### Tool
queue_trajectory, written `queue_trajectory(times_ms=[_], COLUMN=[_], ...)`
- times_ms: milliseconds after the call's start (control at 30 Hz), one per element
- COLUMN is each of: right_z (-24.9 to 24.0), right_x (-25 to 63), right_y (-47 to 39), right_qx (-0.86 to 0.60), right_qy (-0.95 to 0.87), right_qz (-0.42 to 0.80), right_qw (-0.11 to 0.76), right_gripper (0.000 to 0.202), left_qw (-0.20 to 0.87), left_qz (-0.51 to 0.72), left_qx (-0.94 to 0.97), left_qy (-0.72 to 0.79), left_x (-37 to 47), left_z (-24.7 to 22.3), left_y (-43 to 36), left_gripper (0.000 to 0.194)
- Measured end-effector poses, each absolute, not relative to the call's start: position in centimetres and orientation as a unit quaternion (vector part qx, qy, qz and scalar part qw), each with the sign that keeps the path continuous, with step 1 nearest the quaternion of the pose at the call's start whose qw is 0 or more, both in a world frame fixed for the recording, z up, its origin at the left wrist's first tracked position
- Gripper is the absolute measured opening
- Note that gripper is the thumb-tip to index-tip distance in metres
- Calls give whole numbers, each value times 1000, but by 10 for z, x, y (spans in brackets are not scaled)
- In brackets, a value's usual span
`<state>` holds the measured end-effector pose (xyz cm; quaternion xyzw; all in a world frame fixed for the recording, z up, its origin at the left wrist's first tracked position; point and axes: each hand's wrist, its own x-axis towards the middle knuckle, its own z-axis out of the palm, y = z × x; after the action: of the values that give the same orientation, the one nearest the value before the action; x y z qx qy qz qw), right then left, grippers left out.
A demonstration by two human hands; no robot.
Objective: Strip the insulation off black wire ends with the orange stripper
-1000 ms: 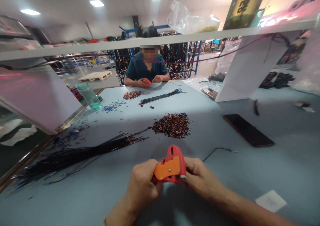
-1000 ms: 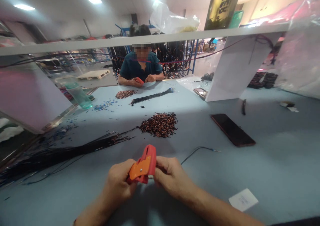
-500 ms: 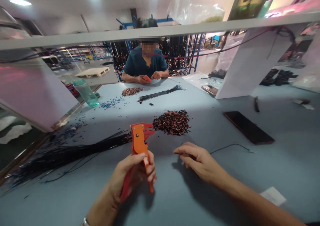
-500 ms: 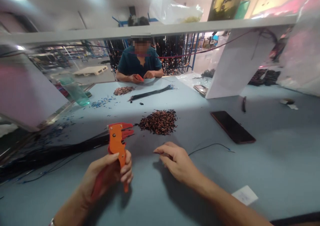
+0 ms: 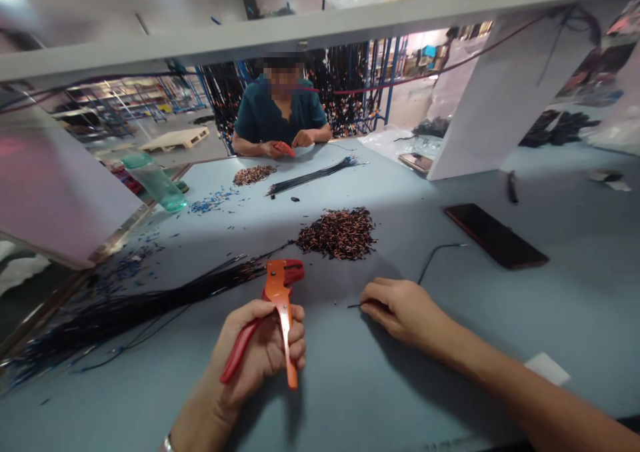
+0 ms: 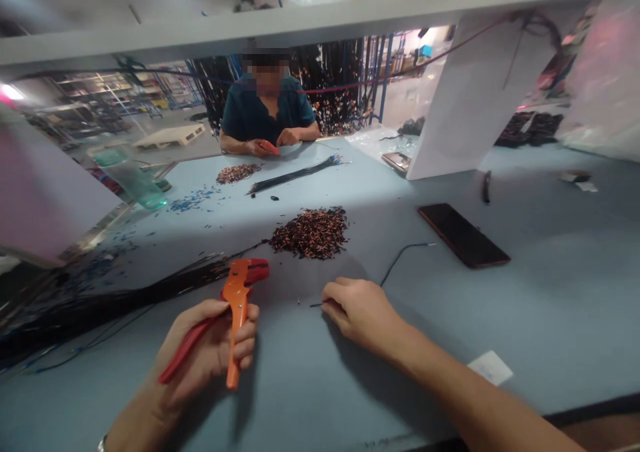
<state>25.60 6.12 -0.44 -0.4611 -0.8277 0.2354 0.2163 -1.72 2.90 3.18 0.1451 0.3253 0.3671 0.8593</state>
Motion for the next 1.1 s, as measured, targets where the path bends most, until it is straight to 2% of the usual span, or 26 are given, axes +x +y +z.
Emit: queue_trajectory(times_ms=[200,333,467,600,767,933,1000,1100], right_z=[-2,-4,-5,-5,-7,-8,-7,-5], right_x=[258,257,256,256,256,254,254,254], right_y=[61,61,61,61,60,60,60,60], right_qx=[-438,-450,-454,-459,-463,-470,-469,-467], right_qy=[-831,-837,-835,-843,-841,-843,-842,-843], right_qz=[204,201,198,201,197,198,197,196], right_qw=[274,239,239,196,200,171,178,183], right_gripper=[15,14,14,17,17,18,18,18], left_qw=[878,902,870,879,867,908,896,849], left_qz=[396,327,414,365,446,311,341,450], left_qx=[143,69,100,66,141,75,91,157], left_qy=[228,275,248,300,170,270,268,229], left_x=[-12,-3,-5,-11,-17,-10,-13,-17], left_z=[34,30,32,39,45,41,42,47], left_y=[27,26,26,27,27,29,29,28], left_gripper=[34,36,38,37,40,43,43,37])
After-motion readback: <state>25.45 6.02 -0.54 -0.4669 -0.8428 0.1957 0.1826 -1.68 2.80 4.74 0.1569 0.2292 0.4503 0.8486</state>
